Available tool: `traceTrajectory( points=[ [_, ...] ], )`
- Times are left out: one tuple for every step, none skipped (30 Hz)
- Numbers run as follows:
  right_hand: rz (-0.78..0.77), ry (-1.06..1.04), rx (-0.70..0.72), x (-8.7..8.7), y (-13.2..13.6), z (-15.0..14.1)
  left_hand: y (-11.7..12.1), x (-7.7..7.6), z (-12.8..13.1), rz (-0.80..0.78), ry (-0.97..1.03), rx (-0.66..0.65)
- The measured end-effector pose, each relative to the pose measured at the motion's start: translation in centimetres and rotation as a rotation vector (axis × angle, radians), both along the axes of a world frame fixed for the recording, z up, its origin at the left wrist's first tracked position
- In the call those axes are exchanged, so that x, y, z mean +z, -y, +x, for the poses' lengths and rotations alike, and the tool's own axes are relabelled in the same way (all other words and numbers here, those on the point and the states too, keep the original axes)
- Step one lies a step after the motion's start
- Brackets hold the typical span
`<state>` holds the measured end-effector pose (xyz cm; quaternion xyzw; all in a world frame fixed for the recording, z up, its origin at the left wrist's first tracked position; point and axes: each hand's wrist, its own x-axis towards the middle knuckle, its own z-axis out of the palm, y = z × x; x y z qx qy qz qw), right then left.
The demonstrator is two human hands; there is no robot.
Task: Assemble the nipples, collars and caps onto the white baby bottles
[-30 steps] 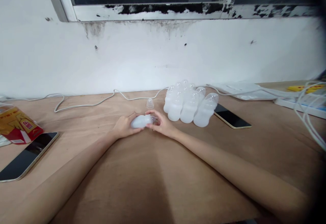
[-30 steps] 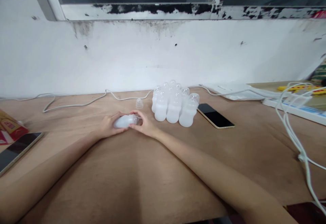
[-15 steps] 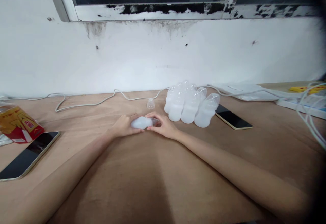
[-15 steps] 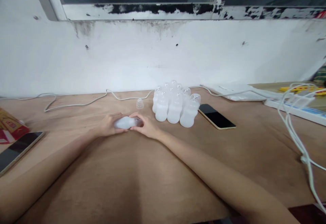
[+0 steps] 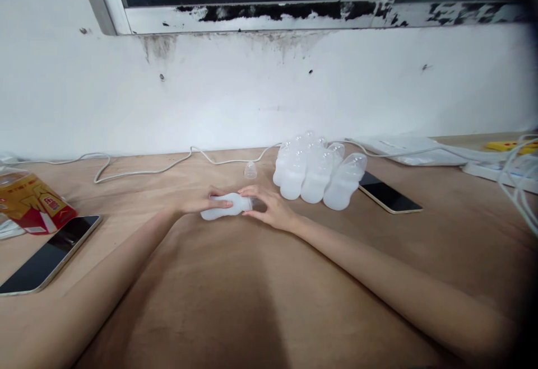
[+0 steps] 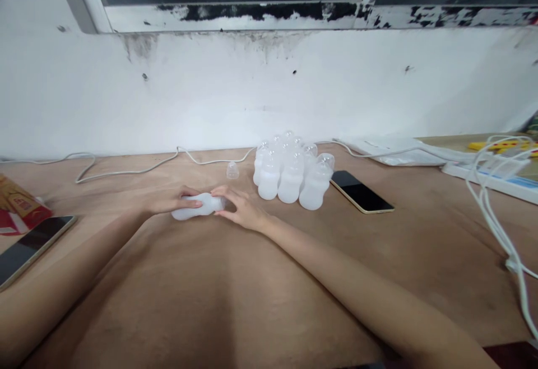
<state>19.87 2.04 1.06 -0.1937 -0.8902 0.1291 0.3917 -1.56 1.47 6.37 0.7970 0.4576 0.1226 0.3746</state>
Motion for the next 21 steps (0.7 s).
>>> traceTrajectory(
  points=[
    [0.012,-0.001,0.005,0.0,0.1,0.0,0.1,0.1,0.0,-0.084,0.041,-0.015],
    [0.034,-0.002,0.014,-0.1,0.1,0.0,0.1,0.1,0.1,-0.182,0.09,-0.038],
    [0.062,-0.002,0.025,-0.1,0.1,0.0,0.2,0.1,0.1,-0.276,0.143,-0.061],
    [0.092,-0.002,0.034,-0.1,0.2,0.1,0.1,0.0,0.1,-0.353,0.194,-0.08],
    [0.119,-0.002,0.037,-0.2,0.2,0.1,0.1,0.0,0.1,-0.408,0.235,-0.093],
    [0.137,0.0,0.034,-0.2,0.2,0.1,0.0,-0.1,0.1,-0.443,0.265,-0.099],
    [0.149,-0.001,0.025,-0.2,0.3,0.0,-0.1,-0.2,0.1,-0.467,0.29,-0.095],
    [0.161,-0.002,0.017,-0.1,0.4,0.0,-0.2,-0.3,0.1,-0.495,0.31,-0.088],
    [0.176,-0.004,0.013,-0.1,0.4,-0.1,-0.3,-0.5,0.0,-0.532,0.324,-0.081],
    [0.202,-0.009,0.015,-0.1,0.5,-0.1,-0.5,-0.7,-0.1,-0.575,0.335,-0.08],
    [0.239,-0.016,0.022,0.0,0.6,-0.2,-0.7,-1.0,-0.1,-0.626,0.342,-0.084],
    [0.282,-0.023,0.032,0.0,0.6,-0.3,-0.8,-1.2,-0.2,-0.679,0.345,-0.093],
    [0.324,-0.027,0.045,0.0,0.6,-0.3,-0.9,-1.4,-0.3,-0.727,0.342,-0.105],
    [0.354,-0.028,0.057,0.0,0.6,-0.3,-1.0,-1.5,-0.3,-0.759,0.334,-0.115],
    [0.365,-0.025,0.062,-0.1,0.6,-0.3,-1.0,-1.5,-0.3,-0.765,0.321,-0.115],
    [0.355,-0.022,0.061,-0.1,0.6,-0.2,-1.0,-1.4,-0.4,-0.737,0.298,-0.11],
    [0.322,-0.018,0.052,-0.1,0.6,-0.2,-0.9,-1.1,-0.4,-0.661,0.266,-0.095],
    [0.267,-0.018,0.035,-0.1,0.6,-0.1,-0.8,-0.8,-0.4,-0.54,0.219,-0.081],
    [0.19,-0.024,0.003,-0.1,0.5,-0.1,-0.7,-0.5,-0.3,-0.394,0.157,-0.072],
    [0.094,-0.032,-0.038,-0.1,0.5,-0.2,-0.6,-0.1,-0.3,-0.237,0.087,-0.063],
    [-0.011,-0.045,-0.084,-0.1,0.6,-0.3,-0.6,0.1,-0.2,-0.086,0.018,-0.054]
  ],
)
